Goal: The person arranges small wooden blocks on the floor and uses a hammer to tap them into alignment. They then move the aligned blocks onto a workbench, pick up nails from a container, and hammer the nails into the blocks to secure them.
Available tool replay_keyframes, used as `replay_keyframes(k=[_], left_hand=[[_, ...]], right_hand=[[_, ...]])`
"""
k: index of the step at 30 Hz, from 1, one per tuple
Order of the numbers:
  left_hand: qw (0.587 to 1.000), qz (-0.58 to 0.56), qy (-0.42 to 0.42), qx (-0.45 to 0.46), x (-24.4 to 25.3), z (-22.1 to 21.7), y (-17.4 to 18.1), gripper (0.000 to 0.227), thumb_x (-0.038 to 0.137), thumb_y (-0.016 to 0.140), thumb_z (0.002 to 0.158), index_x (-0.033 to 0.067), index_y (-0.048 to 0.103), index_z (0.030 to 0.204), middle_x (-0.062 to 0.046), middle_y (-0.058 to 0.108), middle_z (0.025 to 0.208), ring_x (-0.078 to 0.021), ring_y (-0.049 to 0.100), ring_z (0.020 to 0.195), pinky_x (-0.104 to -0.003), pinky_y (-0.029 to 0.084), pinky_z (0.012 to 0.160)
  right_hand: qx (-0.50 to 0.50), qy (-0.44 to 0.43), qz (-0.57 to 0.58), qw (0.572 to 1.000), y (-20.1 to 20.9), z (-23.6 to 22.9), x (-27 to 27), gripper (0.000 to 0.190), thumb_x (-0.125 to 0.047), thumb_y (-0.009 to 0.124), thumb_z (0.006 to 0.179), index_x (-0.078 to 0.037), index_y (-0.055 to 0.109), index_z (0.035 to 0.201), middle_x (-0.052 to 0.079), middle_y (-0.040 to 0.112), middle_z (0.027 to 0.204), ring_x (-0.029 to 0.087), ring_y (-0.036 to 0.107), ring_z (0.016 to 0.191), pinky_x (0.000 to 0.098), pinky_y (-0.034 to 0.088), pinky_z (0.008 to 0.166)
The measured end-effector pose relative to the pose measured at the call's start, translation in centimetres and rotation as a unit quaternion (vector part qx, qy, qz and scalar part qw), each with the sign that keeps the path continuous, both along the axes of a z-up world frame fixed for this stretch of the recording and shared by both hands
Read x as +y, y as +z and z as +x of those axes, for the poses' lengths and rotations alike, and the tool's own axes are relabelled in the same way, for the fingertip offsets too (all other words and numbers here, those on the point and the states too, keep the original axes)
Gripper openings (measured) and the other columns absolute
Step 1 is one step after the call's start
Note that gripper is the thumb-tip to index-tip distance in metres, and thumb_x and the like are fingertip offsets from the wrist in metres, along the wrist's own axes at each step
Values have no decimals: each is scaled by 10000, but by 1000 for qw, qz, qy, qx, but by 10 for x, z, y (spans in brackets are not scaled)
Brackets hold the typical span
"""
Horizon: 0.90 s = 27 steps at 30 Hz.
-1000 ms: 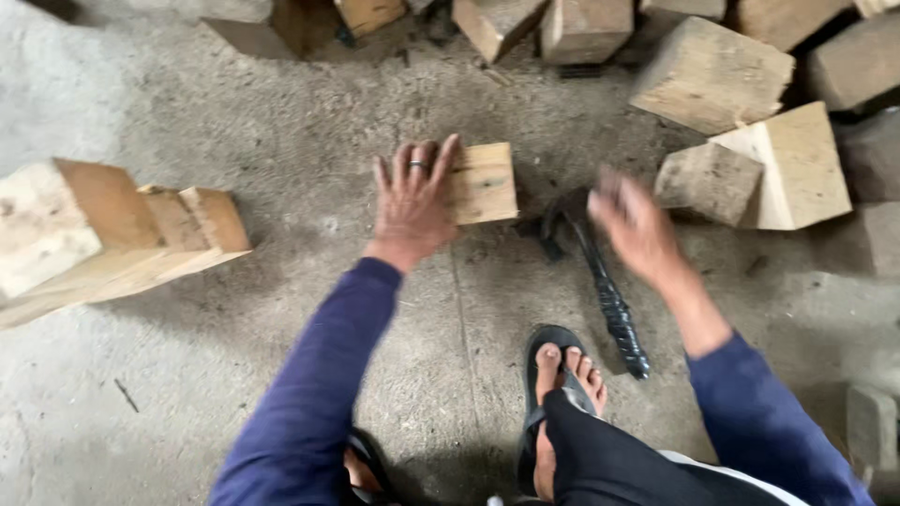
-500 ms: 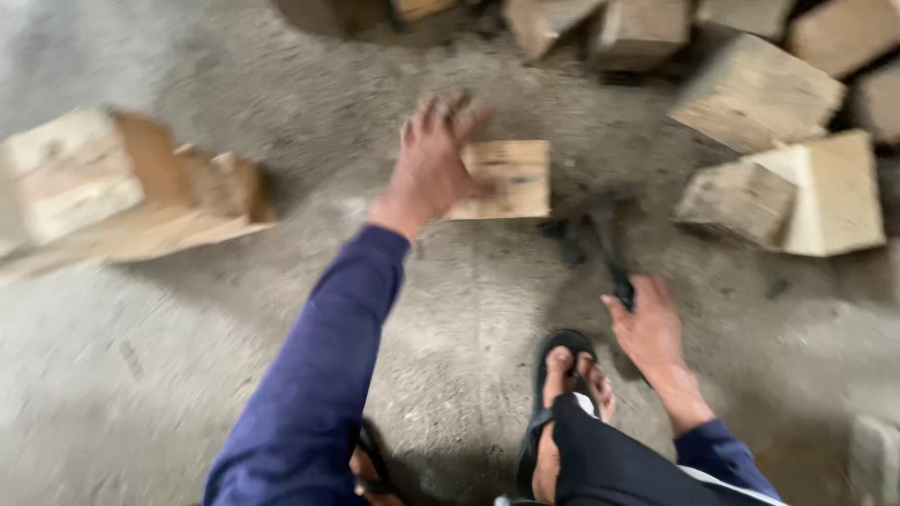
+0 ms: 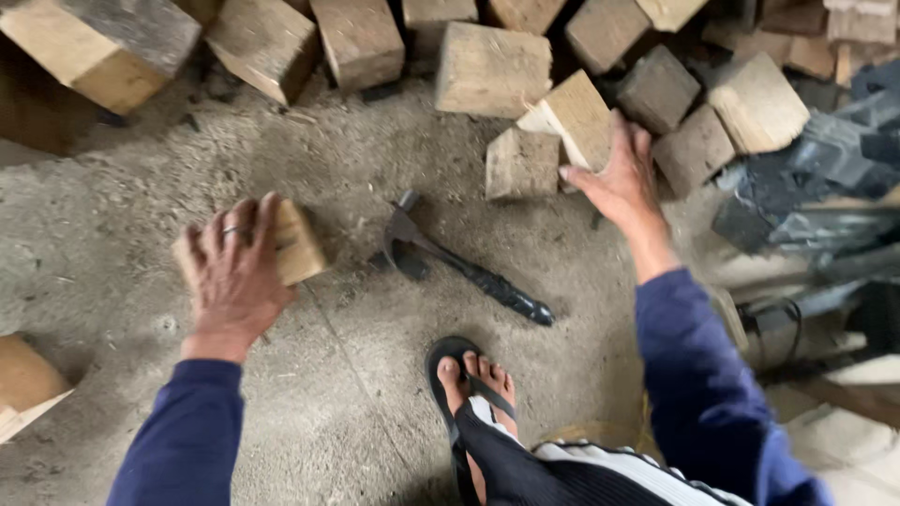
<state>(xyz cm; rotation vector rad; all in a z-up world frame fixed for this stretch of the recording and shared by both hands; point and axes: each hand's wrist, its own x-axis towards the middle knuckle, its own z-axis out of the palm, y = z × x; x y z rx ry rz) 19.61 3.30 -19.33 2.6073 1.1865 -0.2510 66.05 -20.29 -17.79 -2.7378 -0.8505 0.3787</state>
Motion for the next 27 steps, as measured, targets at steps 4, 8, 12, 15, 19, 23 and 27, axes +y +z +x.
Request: replay_keyframes(k=[4, 8, 12, 15, 19, 23, 27], left_hand=[[999, 45, 14, 11, 11, -32, 25, 1234, 501, 897, 599, 218, 287, 1633, -92, 303, 1673, -382, 283, 1533, -692, 120, 1237], [996, 25, 80, 34, 12, -90, 24, 1246, 579, 893, 577, 359, 215, 1599, -120, 217, 1662, -408, 156, 1525, -710, 58, 1183], [996, -21, 88, 26, 22, -75, 11, 1399, 454, 977, 494, 254, 155, 1609, -107, 239, 1655, -373, 173, 1528, -676, 39, 1210], [997, -20, 74, 2, 25, -81, 12, 1441, 441, 1002, 463, 209, 151, 1602, -109, 268, 1629, -378, 198, 1503, -673, 46, 1199], [998, 33, 47, -37, 14, -98, 17, 1368, 462, 996, 512, 193, 238, 1618, -107, 350, 1612, -383, 254, 1501, -664, 90, 1232], [995, -45, 84, 43, 17, -94, 20, 1409, 601, 961, 433, 242, 242, 1590, -86, 385, 1557, -346, 284, 1481, -617, 114, 1245], [992, -52, 103, 48, -4, -97, 28, 1394, 754, 885, 455, 218, 257, 1578, -128, 400, 1549, -374, 302, 1475, -652, 105, 1224]], right_hand=[[14, 48, 90, 995, -17, 75, -9, 902, -341, 941, 757, -41, 520, 1496, 227, 663, 1347, 293, 614, 1251, 460, 491, 1072], [181, -100, 267, 941, -8, 46, 23, 620, -289, 897, 812, 10, 695, 1316, 148, 712, 1236, 255, 658, 1137, 448, 517, 1014], [300, 9, 250, 921, 43, -32, 30, 653, -260, 842, 774, -94, 659, 1378, 129, 693, 1323, 279, 639, 1221, 478, 490, 1057], [401, 173, 91, 895, 40, -132, 96, 703, -237, 801, 746, -172, 631, 1425, 114, 678, 1388, 297, 625, 1284, 502, 469, 1090], [141, 566, 124, 803, -3, -248, 193, 492, -418, 704, 1008, -40, 696, 1322, 230, 508, 1478, 364, 566, 1263, 439, 481, 1003], [158, 462, 254, 835, -53, -279, 204, 327, -341, 622, 1085, -42, 720, 1175, 163, 619, 1222, 309, 649, 1120, 407, 544, 960], [172, 401, 277, 856, -81, -291, 183, 283, -301, 610, 1092, -44, 721, 1136, 150, 606, 1103, 299, 662, 1018, 406, 554, 881]])
